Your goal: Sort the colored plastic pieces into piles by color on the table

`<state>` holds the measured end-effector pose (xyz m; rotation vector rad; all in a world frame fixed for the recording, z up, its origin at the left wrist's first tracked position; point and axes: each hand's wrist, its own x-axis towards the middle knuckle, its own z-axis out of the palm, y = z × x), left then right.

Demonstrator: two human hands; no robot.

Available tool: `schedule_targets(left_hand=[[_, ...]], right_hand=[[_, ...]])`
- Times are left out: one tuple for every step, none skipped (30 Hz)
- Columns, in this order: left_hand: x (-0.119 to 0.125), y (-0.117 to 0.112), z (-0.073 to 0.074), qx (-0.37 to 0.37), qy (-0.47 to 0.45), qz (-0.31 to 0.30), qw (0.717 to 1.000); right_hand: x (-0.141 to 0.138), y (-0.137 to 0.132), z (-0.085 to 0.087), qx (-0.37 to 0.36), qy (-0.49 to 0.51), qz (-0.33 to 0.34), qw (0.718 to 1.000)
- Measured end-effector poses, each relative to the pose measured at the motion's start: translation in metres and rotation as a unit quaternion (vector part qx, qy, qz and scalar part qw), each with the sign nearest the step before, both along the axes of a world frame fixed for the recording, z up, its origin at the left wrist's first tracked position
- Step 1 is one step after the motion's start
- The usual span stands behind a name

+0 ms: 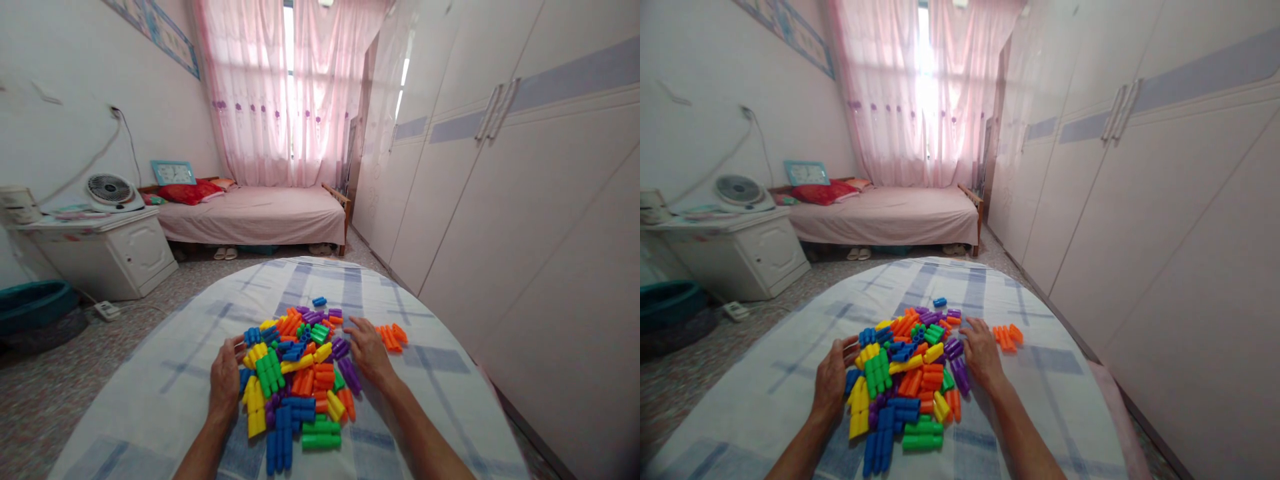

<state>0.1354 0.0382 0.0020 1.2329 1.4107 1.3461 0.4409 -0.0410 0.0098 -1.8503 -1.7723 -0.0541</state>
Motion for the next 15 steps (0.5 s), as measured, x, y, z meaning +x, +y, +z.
schedule_targets(left_hand=[[0.000,0.000,0.000,0.001,-0.001,0.001,1.000],[0.001,0.000,0.001,0.002,-0.002,0.001,1.000],[0.001,0.000,0.001,0.002,-0.003,0.000,1.000],[0.001,0.000,0.002,0.001,-0.002,-0.002,1.000],[0.001,-0.001,0.002,0.001,0.000,-0.003,1.000],[0.001,-0.001,0.003,0.001,0.003,-0.003,1.000],[0.001,-0.002,0.003,0.000,0.006,-0.002,1.000],[0.001,-0.002,0.004,0.000,0.009,-0.002,1.000],[0.001,-0.003,0.004,0.000,0.010,-0.004,1.000],[0.001,-0.003,0.004,0.000,0.010,-0.006,1.000],[0.001,-0.003,0.003,0.001,0.008,-0.009,1.000],[0.001,-0.003,0.003,0.002,0.005,-0.011,1.000],[0.001,-0.003,0.003,0.003,0.003,-0.013,1.000],[0.001,-0.002,0.003,0.005,0.001,-0.014,1.000],[0.001,-0.002,0.003,0.006,0.000,-0.015,1.000]], right_hand=[[-0.001,0.006,0.001,-0.016,-0.004,0.015,1.000],[-0.001,0.011,0.003,-0.029,-0.006,0.027,0.999],[-0.001,0.016,0.004,-0.038,-0.008,0.037,0.999],[-0.001,0.020,0.006,-0.042,-0.009,0.042,0.998],[-0.001,0.023,0.007,-0.043,-0.009,0.043,0.998],[-0.001,0.025,0.008,-0.041,-0.009,0.043,0.998],[-0.001,0.027,0.008,-0.038,-0.008,0.042,0.998],[-0.001,0.028,0.008,-0.035,-0.006,0.041,0.999],[-0.001,0.027,0.008,-0.033,-0.004,0.040,0.999],[-0.001,0.027,0.007,-0.032,-0.002,0.040,0.999],[-0.001,0.025,0.007,-0.031,0.000,0.040,0.999],[0.000,0.024,0.006,-0.030,0.002,0.037,0.999],[0.000,0.023,0.006,-0.028,0.004,0.032,0.999],[0.001,0.022,0.007,-0.025,0.006,0.024,0.999],[0.002,0.022,0.007,-0.021,0.009,0.012,1.000]])
